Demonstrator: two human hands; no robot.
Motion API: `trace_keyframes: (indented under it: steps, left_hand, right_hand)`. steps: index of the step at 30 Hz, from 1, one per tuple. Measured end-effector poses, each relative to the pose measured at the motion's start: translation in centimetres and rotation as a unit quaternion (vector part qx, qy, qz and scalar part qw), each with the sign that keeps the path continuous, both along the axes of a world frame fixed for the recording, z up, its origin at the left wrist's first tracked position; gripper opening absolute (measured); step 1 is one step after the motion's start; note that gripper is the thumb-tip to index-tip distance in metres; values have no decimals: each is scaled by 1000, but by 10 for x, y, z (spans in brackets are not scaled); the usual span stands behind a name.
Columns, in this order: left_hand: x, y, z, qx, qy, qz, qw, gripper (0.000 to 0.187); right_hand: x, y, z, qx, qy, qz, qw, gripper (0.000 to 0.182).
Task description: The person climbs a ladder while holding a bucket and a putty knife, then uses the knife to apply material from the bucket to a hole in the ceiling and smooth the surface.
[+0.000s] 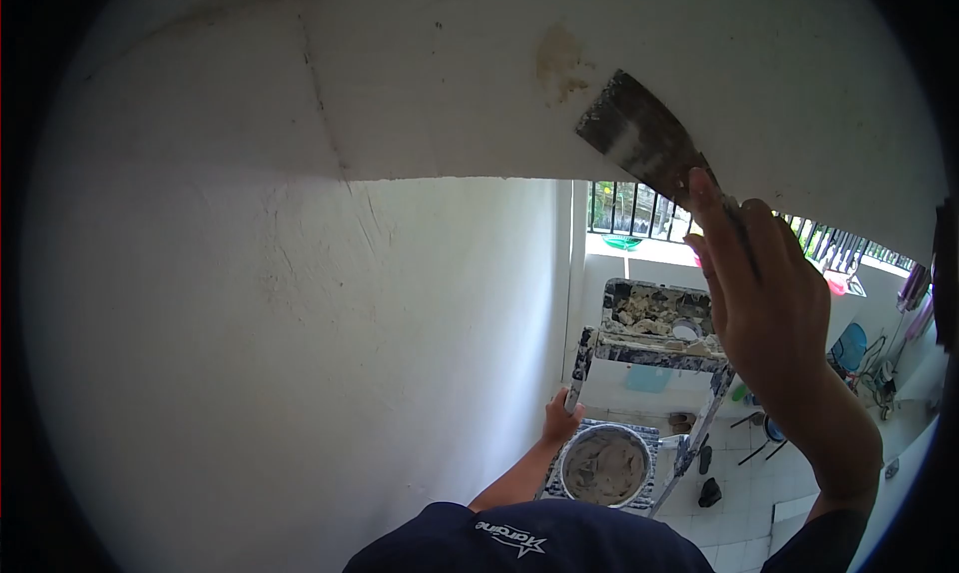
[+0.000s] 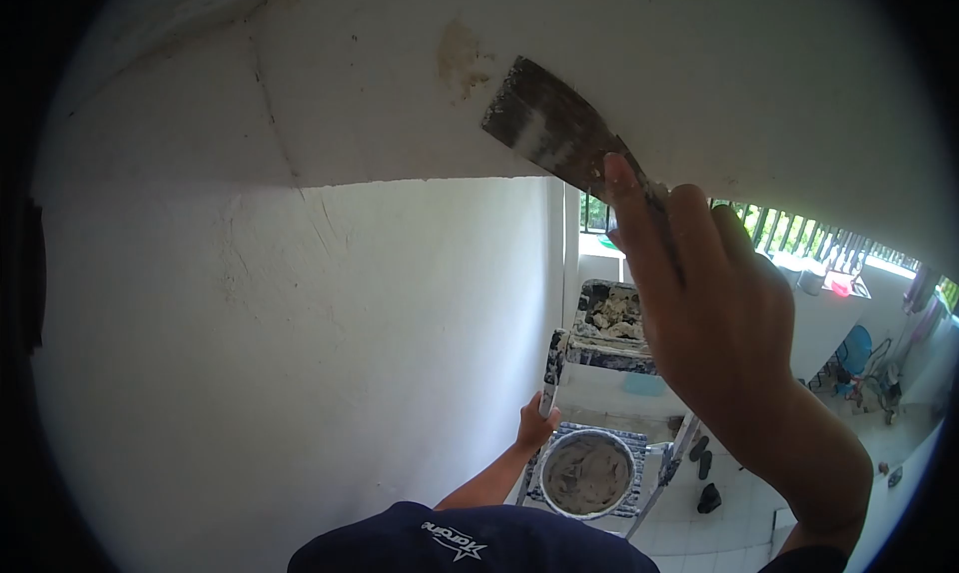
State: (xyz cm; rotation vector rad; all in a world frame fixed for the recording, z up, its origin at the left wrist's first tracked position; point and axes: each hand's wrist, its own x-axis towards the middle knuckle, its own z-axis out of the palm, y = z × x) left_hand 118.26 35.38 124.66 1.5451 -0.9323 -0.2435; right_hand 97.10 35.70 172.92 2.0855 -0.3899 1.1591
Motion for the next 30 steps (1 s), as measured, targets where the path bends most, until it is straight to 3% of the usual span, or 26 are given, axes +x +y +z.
trace_keyframes:
  steps: [5,11,14,19,21,25,30]
  left_hand:
    - [0,-1,-6,1,24,-13,1000,34]
    - [1,-2,-10,15,-5,7,1000,34]
    - [2,-1,-7,29,13,-21,999,34]
    - [-5,4,4,-8,-8,17,1000,32]
    - [-2,4,6,6,39,-18,999,30]
    - [-2,5,1,6,34,-12,999,28]
    - [-1,4,1,-4,22,-2,1000,28]
  right_hand:
    - [-22,20,33,77,-12,80,994,57]
    - [-9,-19,98,-73,93,82,990,52]
    - [-15,-32,108,-108,134,71,983,52]
    - [-49,-27,122,-82,174,13,981,53]
    - [-54,-28,126,-93,181,18,979,53]
    - [-23,-6,140,-102,201,98,969,53]
    - [-6,-23,137,-85,204,48,974,51]
